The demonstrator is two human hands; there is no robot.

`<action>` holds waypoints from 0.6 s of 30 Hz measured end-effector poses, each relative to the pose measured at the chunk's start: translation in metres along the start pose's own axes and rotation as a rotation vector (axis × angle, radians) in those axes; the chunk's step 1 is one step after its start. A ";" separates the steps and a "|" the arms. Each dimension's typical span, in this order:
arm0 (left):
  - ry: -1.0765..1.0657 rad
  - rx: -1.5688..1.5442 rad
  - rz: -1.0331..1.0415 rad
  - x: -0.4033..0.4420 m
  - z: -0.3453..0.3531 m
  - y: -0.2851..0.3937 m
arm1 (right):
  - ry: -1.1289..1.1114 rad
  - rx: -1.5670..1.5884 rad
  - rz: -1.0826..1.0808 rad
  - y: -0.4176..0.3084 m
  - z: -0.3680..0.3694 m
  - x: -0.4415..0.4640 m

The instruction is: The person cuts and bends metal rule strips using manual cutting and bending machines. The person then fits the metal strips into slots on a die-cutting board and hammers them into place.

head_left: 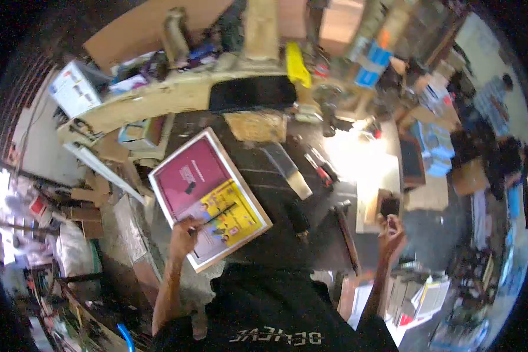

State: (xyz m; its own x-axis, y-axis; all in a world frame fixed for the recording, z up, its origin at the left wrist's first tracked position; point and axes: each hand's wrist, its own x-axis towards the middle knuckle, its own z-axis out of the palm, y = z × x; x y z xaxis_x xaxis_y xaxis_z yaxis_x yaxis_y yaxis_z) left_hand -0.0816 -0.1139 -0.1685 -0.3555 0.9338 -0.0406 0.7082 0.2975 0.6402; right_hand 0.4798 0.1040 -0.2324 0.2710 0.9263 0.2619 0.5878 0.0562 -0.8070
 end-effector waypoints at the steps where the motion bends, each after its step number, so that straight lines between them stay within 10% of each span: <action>1: 0.000 -0.116 -0.020 -0.015 -0.003 0.019 | -0.168 0.194 0.055 -0.050 0.018 -0.024; 5: -0.108 -0.442 0.028 -0.071 0.002 0.081 | -0.991 0.431 -0.270 -0.260 0.050 -0.080; 7: -0.057 -0.510 0.012 -0.095 0.006 0.097 | -1.199 0.625 -0.090 -0.281 0.070 -0.104; 18: 0.651 -0.677 -0.830 -0.278 -0.015 0.138 | -1.424 0.550 -0.325 -0.385 0.130 -0.166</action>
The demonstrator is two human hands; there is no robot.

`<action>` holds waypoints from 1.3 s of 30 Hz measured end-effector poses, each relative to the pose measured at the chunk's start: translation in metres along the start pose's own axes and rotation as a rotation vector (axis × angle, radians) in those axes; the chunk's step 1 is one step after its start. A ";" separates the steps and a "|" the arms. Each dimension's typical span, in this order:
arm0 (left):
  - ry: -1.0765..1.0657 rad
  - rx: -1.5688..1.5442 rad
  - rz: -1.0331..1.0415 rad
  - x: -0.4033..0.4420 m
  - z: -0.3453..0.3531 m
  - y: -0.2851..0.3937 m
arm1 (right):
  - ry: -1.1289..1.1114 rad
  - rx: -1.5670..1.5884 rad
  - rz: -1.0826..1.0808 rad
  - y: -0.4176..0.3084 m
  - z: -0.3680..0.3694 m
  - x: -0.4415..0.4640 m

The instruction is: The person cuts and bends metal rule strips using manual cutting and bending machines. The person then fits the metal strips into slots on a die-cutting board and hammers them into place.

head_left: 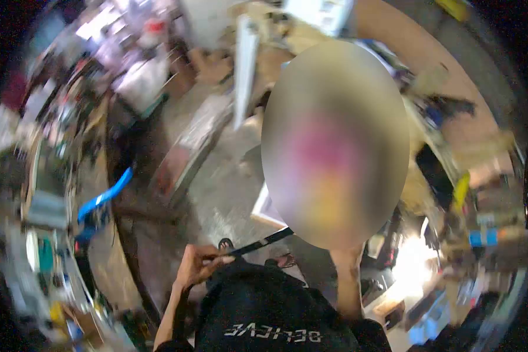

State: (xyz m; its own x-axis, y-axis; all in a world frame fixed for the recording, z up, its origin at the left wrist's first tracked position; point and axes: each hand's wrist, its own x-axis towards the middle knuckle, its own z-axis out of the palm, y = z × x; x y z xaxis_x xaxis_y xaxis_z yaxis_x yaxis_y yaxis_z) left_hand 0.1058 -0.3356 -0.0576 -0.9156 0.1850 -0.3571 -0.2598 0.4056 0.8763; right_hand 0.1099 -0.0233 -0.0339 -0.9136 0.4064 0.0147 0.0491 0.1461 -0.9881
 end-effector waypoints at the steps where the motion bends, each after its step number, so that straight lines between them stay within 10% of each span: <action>1: 0.065 -0.063 0.075 -0.007 -0.012 -0.007 | -0.041 0.028 0.024 -0.005 0.017 0.004; 4: 0.202 -0.072 -0.050 -0.029 -0.051 -0.052 | -0.213 0.214 0.147 -0.023 0.087 0.004; 9: 0.967 -0.484 -0.084 -0.094 -0.066 -0.154 | -0.610 0.308 -0.290 -0.018 0.245 0.000; 13: 1.755 -0.076 -0.802 -0.143 -0.058 -0.271 | -0.859 0.379 -0.338 -0.044 0.354 0.000; 17: 1.988 0.039 -0.634 -0.165 -0.087 -0.293 | -1.084 0.466 -0.317 -0.047 0.434 0.000; 23: 1.948 -0.197 -0.710 -0.148 -0.117 -0.345 | -1.500 -0.480 0.140 -0.036 0.512 -0.037; 26: 2.180 -0.159 -0.754 -0.120 -0.121 -0.327 | -1.810 -0.362 -0.257 -0.042 0.535 -0.038; 30: 2.108 -0.316 -0.778 -0.118 -0.125 -0.344 | -1.922 -0.358 0.094 -0.066 0.563 -0.040; 33: 1.959 -0.049 -1.046 -0.107 -0.142 -0.353 | -1.944 -0.470 0.060 -0.074 0.578 -0.042; 39: 2.163 -0.090 -0.872 -0.095 -0.157 -0.342 | -1.907 -0.470 -0.162 -0.088 0.585 -0.061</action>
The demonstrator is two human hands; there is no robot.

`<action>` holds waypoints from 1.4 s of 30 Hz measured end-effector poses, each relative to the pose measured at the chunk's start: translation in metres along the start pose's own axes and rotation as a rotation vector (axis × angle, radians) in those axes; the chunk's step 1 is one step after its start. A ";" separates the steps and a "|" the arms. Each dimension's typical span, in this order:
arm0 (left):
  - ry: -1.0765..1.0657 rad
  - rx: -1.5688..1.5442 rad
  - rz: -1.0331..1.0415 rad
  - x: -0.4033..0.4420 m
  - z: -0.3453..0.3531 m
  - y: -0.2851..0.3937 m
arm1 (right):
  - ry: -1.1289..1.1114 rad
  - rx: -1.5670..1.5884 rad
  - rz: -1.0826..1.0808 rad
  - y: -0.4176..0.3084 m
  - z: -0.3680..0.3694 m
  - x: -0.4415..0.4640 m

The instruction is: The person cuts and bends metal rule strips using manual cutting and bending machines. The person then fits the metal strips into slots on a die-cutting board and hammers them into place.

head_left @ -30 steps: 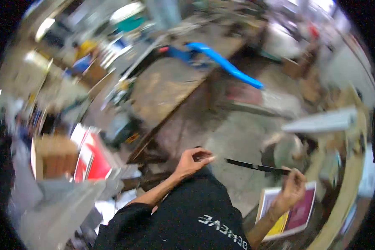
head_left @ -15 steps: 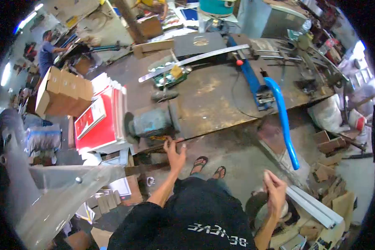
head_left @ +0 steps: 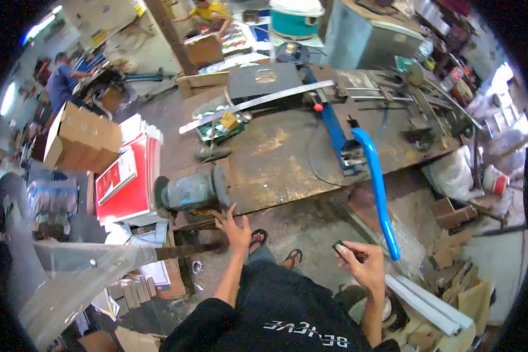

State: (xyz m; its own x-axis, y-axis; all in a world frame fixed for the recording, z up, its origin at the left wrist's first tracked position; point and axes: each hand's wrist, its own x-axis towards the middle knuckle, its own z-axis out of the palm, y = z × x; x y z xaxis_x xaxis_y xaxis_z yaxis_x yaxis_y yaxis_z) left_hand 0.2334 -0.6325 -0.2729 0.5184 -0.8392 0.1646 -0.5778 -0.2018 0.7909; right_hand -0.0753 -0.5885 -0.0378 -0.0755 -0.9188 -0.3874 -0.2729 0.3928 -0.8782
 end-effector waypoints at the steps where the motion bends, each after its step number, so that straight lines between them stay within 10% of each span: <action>1: 0.068 0.010 0.000 -0.003 -0.002 0.004 | 0.009 0.009 -0.025 -0.003 0.004 0.002; 14: -0.373 0.106 -0.039 0.013 -0.055 -0.021 | 0.093 -0.040 -0.096 -0.049 0.088 0.031; 19: -0.929 0.447 0.013 0.056 -0.125 0.033 | 0.086 -0.069 -0.257 -0.087 0.118 0.027; 20: -1.187 0.429 -0.043 0.067 -0.137 0.046 | 0.061 -0.008 -0.255 -0.092 0.122 0.026; 22: -1.074 0.254 0.161 0.068 -0.151 0.074 | 0.013 0.079 -0.149 -0.105 0.124 0.020; 25: -1.062 -0.412 -0.097 0.071 -0.157 0.142 | -0.100 0.436 -0.151 -0.096 0.123 0.020; 30: -1.659 -0.584 0.399 0.111 -0.185 0.202 | 0.022 0.739 -0.115 -0.098 0.122 0.020; 32: -1.990 -0.760 1.073 0.157 -0.223 0.254 | -0.028 0.803 -0.133 -0.093 0.120 0.019; 35: -1.897 -1.126 1.959 0.165 -0.300 0.286 | -0.010 0.860 -0.110 -0.086 0.118 0.017; 42: -1.973 -0.941 2.058 0.181 -0.307 0.322 | 0.072 0.747 -0.167 -0.083 0.099 0.008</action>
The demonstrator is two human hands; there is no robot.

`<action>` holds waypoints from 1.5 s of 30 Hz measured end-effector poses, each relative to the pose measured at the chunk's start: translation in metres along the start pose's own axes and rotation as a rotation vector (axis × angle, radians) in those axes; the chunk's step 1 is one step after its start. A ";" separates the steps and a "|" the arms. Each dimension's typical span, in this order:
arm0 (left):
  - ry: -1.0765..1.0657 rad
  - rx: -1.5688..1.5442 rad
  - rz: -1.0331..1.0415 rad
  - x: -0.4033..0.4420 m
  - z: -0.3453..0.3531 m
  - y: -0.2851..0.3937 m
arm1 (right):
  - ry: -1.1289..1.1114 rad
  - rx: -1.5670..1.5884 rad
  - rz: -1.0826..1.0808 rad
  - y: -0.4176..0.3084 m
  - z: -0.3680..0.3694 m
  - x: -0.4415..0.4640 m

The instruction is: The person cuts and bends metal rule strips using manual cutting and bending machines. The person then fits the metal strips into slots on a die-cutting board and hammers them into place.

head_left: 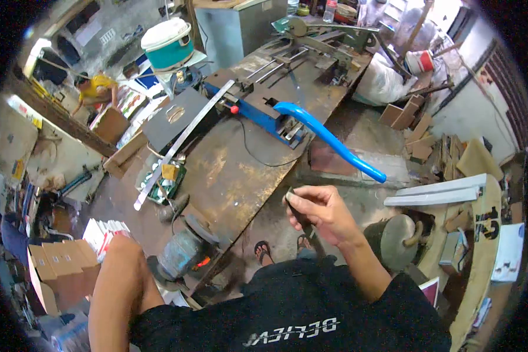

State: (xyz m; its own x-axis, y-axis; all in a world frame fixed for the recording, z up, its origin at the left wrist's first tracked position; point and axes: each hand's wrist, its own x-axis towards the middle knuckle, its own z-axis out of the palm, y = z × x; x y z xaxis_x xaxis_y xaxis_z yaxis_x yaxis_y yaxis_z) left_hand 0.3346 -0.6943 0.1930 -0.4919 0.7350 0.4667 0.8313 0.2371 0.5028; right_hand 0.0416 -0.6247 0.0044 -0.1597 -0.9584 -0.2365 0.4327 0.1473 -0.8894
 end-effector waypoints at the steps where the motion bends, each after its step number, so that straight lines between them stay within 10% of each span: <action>1: -0.004 -0.010 -0.030 -0.001 -0.004 -0.002 | -0.006 -0.122 -0.024 0.000 -0.003 0.000; 8: 0.208 -0.181 -0.448 -0.016 -0.014 -0.039 | 0.001 -0.441 -0.052 0.003 -0.016 -0.003; 12: 0.739 -0.207 -1.397 -0.015 0.058 -0.132 | 0.048 -0.152 -0.209 -0.001 -0.011 -0.008; 16: 1.074 -0.011 -1.449 -0.020 0.181 -0.215 | 0.188 0.306 -0.223 0.011 0.010 -0.001; 27: 1.417 0.029 -1.364 -0.060 0.248 -0.185 | 0.202 0.186 -0.139 0.027 0.005 0.024; 36: 1.235 -0.138 -1.556 -0.054 0.233 -0.184 | 0.196 -0.122 -0.128 0.039 0.027 0.035; 38: 1.207 -0.107 -1.306 -0.057 0.239 -0.191 | 0.199 -0.045 -0.110 0.033 0.032 0.036; 45: 1.007 -0.121 -1.407 -0.097 0.297 -0.216 | -0.109 -0.937 -0.342 0.043 0.036 0.037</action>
State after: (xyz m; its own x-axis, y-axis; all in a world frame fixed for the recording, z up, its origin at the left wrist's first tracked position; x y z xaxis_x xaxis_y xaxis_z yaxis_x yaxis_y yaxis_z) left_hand 0.2796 -0.6286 -0.1768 -0.7581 -0.6389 -0.1306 -0.3399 0.2162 0.9153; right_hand 0.0860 -0.6629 -0.0287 -0.0420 -0.9955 0.0848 -0.5023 -0.0524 -0.8631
